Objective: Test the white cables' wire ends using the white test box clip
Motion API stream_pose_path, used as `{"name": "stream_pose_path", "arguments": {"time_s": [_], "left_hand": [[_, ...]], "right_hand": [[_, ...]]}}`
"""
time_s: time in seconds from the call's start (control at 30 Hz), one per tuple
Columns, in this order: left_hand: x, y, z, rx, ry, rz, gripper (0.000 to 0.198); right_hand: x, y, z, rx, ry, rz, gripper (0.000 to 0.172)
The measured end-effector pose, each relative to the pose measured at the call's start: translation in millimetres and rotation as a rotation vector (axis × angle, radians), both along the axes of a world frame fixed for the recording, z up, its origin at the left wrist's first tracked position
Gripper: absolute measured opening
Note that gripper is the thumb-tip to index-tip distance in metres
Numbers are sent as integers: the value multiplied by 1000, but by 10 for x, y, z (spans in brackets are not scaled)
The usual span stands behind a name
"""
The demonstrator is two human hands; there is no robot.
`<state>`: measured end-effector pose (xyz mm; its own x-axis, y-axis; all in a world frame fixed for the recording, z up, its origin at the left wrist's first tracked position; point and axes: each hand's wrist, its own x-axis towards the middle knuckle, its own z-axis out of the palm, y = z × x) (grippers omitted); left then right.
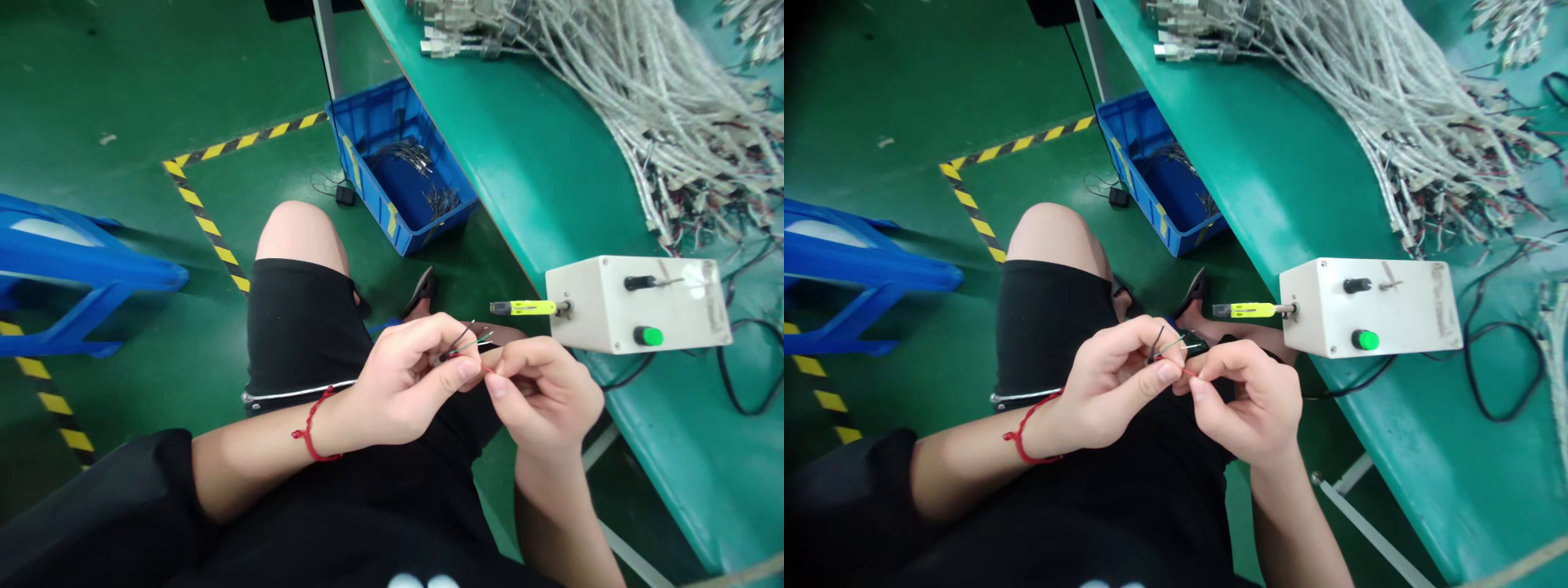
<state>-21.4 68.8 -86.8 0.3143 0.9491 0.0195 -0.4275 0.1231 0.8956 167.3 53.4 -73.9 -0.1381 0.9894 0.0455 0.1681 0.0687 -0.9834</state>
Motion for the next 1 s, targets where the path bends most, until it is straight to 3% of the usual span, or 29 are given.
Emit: {"name": "stream_pose_path", "arguments": {"time_s": [0.17, 0.3, 0.53, 0.7, 1.0], "left_hand": [[18, -1, 21, 20, 22, 18, 8], [22, 9, 20, 47, 44, 83, 6], [-5, 58, -40, 422, 314, 271, 6], [-50, 68, -46, 645, 352, 267, 14], [-46, 35, -63, 716, 371, 284, 16]], "right_hand": [[21, 15, -19, -19, 41, 32, 23], [-17, 23, -4, -83, 296, 43, 14], [-54, -6, 119, -235, 386, 3, 15], [-68, -4, 238, -465, 458, -1, 11], [-136, -8, 312, -515, 507, -41, 13]]}}
